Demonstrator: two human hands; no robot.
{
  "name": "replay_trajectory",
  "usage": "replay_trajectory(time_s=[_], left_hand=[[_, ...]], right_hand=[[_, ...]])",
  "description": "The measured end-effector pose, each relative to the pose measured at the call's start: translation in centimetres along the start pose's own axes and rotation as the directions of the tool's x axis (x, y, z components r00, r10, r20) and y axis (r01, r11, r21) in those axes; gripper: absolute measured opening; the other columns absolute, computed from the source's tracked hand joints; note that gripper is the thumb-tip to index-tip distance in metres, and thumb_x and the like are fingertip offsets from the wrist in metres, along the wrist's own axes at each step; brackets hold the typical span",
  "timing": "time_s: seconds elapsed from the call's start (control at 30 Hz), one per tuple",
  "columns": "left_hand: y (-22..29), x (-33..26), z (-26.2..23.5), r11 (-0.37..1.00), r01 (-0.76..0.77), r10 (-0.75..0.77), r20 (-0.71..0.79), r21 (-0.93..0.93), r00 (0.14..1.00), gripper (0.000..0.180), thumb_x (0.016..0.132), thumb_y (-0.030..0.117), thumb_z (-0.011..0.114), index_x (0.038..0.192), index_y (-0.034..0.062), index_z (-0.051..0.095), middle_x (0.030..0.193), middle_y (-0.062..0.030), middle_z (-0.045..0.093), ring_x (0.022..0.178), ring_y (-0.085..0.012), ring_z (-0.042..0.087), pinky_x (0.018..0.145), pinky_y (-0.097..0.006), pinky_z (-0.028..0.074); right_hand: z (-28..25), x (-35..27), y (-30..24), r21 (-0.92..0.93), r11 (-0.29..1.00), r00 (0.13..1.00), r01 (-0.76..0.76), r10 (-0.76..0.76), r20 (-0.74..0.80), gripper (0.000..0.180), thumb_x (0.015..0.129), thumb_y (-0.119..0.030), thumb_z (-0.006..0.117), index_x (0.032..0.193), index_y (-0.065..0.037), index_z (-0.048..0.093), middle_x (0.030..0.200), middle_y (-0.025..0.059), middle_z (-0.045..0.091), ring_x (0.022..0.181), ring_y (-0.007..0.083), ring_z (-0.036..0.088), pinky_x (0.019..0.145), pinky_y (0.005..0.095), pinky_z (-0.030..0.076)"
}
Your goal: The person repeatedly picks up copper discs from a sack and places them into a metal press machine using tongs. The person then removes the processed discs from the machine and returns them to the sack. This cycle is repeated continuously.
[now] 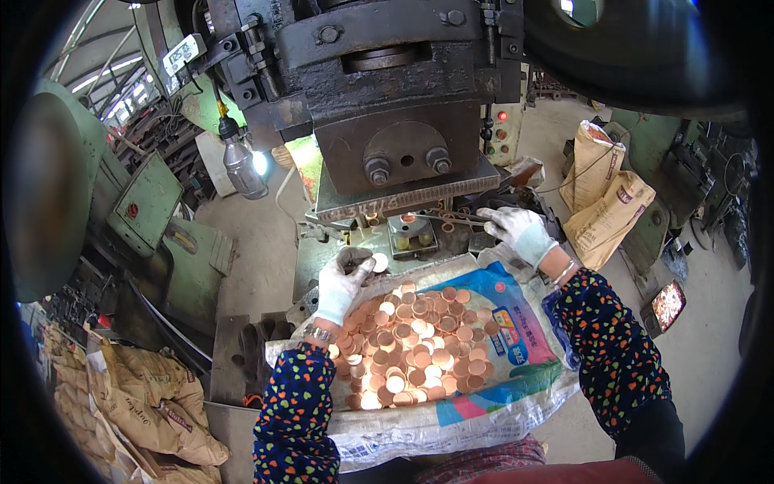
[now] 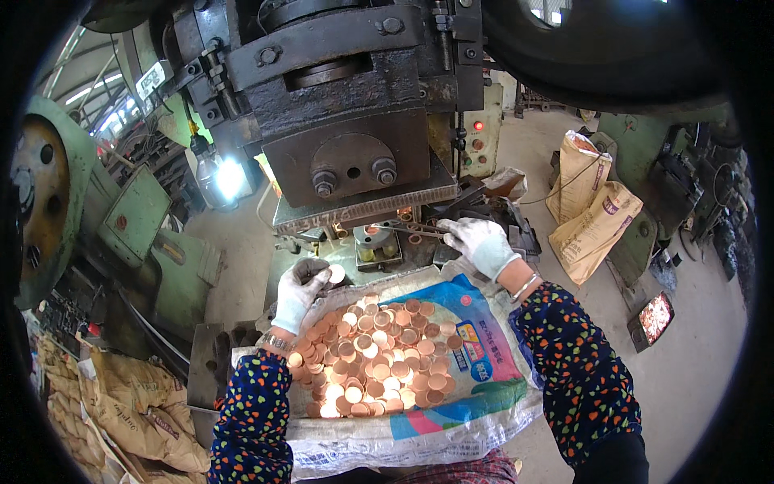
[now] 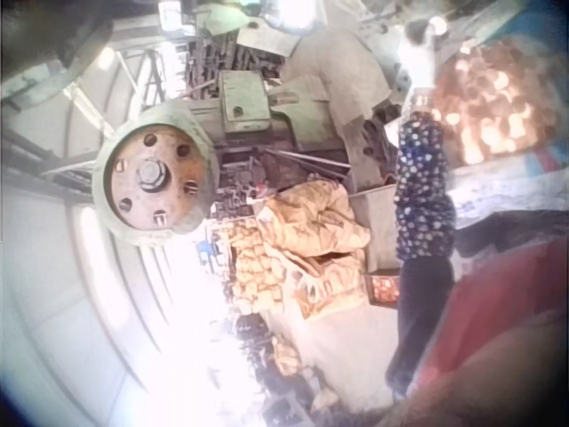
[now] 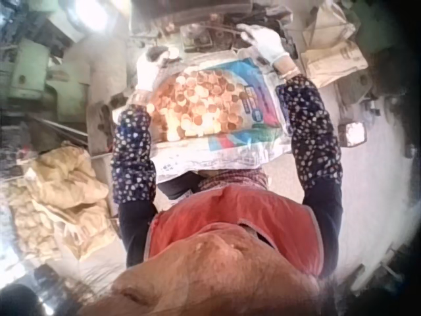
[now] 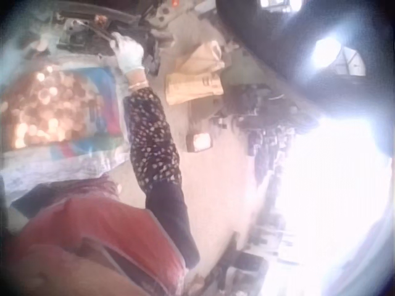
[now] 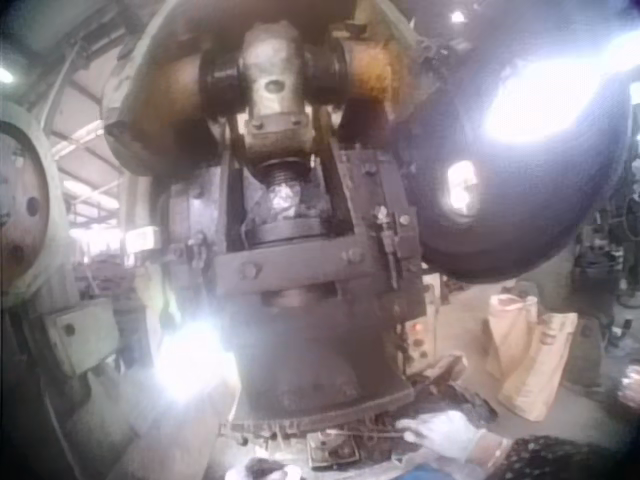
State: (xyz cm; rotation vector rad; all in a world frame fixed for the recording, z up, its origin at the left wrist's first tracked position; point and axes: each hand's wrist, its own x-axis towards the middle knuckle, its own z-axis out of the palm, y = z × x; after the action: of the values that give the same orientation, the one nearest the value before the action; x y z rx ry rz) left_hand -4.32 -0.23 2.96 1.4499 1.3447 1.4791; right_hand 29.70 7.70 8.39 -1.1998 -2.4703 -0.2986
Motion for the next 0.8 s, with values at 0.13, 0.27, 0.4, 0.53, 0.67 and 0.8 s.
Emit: replay_trajectory(time_s=[0.13,0.27,0.4,0.53,0.67,0.8], left_hand=[[-1.3,2.8,1.8,0.997,0.022,-0.025,-0.033,-0.074,0.999,0.016,0.085,0.01,0.068,0.096,0.0007,0.063,0.084,-0.0029,0.065,0.065,-0.0076,0.06,0.054,-0.021,0.049],[-2.8,4.9,3.6,0.978,0.148,-0.154,-0.029,-0.149,0.988,0.018,0.085,0.015,0.068,0.098,0.0036,0.063,0.083,-0.001,0.065,0.063,-0.0065,0.058,0.051,-0.02,0.048],[-4.2,7.5,5.8,0.996,0.071,-0.077,-0.127,-0.047,0.989,0.022,0.085,0.017,0.068,0.101,0.0029,0.062,0.083,-0.0006,0.065,0.063,-0.0052,0.057,0.05,-0.019,0.045],[-4.5,9.4,7.6,0.823,0.12,0.038,-0.264,0.555,0.964,0.034,0.079,0.029,0.071,0.087,-0.0038,0.066,0.075,-0.0194,0.067,0.067,-0.028,0.066,0.064,-0.033,0.051],[-4.2,10.1,8.5,0.587,0.062,0.122,-0.164,0.807,0.979,0.04,0.077,0.042,0.07,0.083,0.0023,0.07,0.073,-0.0172,0.067,0.069,-0.0338,0.065,0.065,-0.04,0.052],[-4.1,9.6,8.4,0.589,-0.099,0.289,-0.094,0.802,0.953,0.035,0.08,0.041,0.066,0.083,0.0075,0.07,0.074,-0.0152,0.066,0.069,-0.0348,0.064,0.064,-0.042,0.052]], right_hand=[[1.2,2.0,0.2,-0.131,0.991,0.997,-0.036,0.043,0.056,0.032,0.094,-0.033,0.046,0.12,-0.02,0.057,0.086,0.0056,0.064,0.079,0.0229,0.064,0.066,0.0356,0.051],[1.7,1.9,1.5,-0.068,0.995,0.997,-0.066,0.064,-0.034,0.033,0.094,-0.034,0.047,0.121,-0.019,0.057,0.09,0.0072,0.065,0.081,0.0244,0.064,0.067,0.0371,0.051],[1.0,0.4,2.4,0.057,0.996,0.994,-0.072,0.076,-0.072,0.032,0.093,-0.033,0.049,0.119,-0.017,0.058,0.093,0.0099,0.066,0.083,0.0271,0.064,0.07,0.0388,0.051],[0.5,-0.8,2.3,0.163,0.983,0.996,-0.089,0.086,0.027,0.031,0.093,-0.031,0.05,0.118,-0.016,0.058,0.089,0.0115,0.065,0.083,0.0285,0.063,0.07,0.0395,0.05],[0.8,-1.2,2.1,0.179,0.982,0.997,-0.065,0.058,0.042,0.031,0.093,-0.031,0.049,0.118,-0.016,0.059,0.086,0.0112,0.065,0.082,0.0281,0.063,0.069,0.0395,0.05],[1.4,-1.0,1.9,0.183,0.981,0.997,-0.064,0.056,0.048,0.031,0.093,-0.033,0.048,0.117,-0.017,0.059,0.086,0.0114,0.065,0.08,0.0281,0.063,0.068,0.0395,0.05]])
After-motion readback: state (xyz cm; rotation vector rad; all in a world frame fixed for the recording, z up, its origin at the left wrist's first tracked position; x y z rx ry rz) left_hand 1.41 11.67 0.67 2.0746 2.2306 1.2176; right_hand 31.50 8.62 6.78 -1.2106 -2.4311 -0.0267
